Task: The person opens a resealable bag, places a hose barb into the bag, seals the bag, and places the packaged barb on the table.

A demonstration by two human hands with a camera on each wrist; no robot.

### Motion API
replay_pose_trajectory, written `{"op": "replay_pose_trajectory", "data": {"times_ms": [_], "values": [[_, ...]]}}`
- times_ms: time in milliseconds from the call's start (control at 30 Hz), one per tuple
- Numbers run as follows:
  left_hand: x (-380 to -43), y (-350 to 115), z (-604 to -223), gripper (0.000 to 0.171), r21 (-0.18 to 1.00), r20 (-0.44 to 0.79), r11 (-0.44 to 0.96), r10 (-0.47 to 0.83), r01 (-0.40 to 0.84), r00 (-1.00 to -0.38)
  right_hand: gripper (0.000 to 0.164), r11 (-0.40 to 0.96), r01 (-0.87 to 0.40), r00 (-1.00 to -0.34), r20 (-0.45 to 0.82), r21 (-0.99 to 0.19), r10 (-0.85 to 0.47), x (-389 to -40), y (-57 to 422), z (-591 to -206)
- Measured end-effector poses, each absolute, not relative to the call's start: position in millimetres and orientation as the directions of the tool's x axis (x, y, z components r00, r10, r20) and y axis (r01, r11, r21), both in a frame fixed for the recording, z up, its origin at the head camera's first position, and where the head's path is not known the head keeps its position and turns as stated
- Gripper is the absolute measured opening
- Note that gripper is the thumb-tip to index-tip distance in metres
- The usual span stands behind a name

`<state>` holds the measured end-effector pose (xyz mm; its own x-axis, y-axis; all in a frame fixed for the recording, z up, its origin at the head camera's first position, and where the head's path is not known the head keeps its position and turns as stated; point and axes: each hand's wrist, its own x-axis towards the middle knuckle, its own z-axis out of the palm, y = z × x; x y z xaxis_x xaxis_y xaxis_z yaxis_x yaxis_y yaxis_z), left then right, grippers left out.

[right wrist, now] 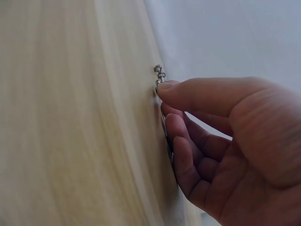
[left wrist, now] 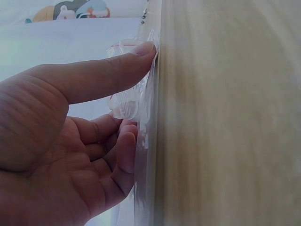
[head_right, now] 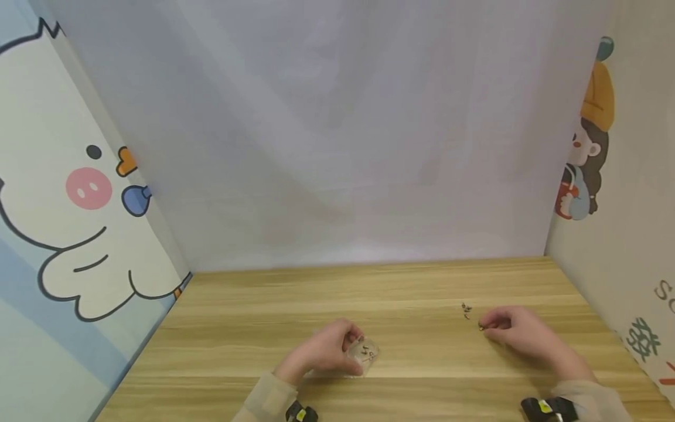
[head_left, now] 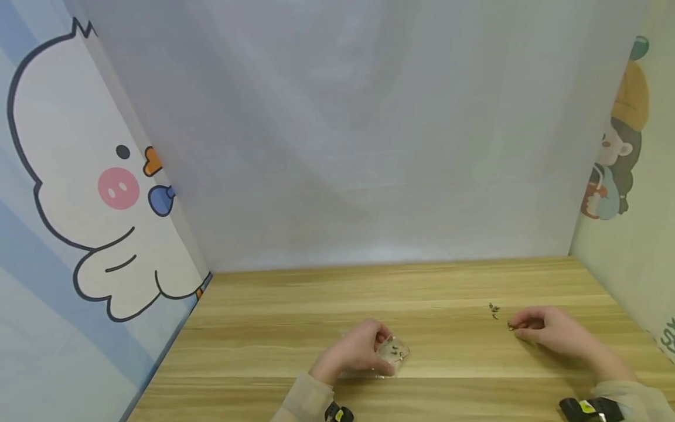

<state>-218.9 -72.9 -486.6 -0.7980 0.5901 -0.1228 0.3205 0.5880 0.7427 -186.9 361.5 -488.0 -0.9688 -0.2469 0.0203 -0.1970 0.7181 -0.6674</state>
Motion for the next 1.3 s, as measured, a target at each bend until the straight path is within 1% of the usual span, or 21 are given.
{"op": "replay_pose_trajectory", "data": {"times_ms": [167,400,633,1100,1300], "values": [[-219.1,-73.2,-487.2,0.060,0.741,-0.121,0.587,0.594,0.327,-0.795,0.012,0.738,-0.202,-0.968,0.016,-0.644,-0.252,-187.1,360.7,-486.6],[-217.3,-74.1,-485.3,0.059,0.750,-0.122,0.581,0.593,0.318,-0.796,0.009,0.724,-0.278,-0.947,0.054,-0.631,-0.316,-188.6,362.6,-488.8],[-216.9,-74.0,-484.3,0.059,0.753,-0.117,0.577,0.590,0.316,-0.799,0.009,0.722,-0.255,-0.948,0.019,-0.644,-0.318,-188.5,363.8,-489.2],[-216.5,-73.8,-485.2,0.059,0.755,-0.118,0.575,0.594,0.317,-0.795,0.006,0.722,-0.269,-0.944,0.026,-0.637,-0.328,-186.5,364.1,-489.4],[-216.2,-73.7,-485.9,0.059,0.747,-0.120,0.585,0.588,0.318,-0.800,0.008,0.718,-0.263,-0.945,0.022,-0.645,-0.326,-185.7,363.9,-489.1]]}}
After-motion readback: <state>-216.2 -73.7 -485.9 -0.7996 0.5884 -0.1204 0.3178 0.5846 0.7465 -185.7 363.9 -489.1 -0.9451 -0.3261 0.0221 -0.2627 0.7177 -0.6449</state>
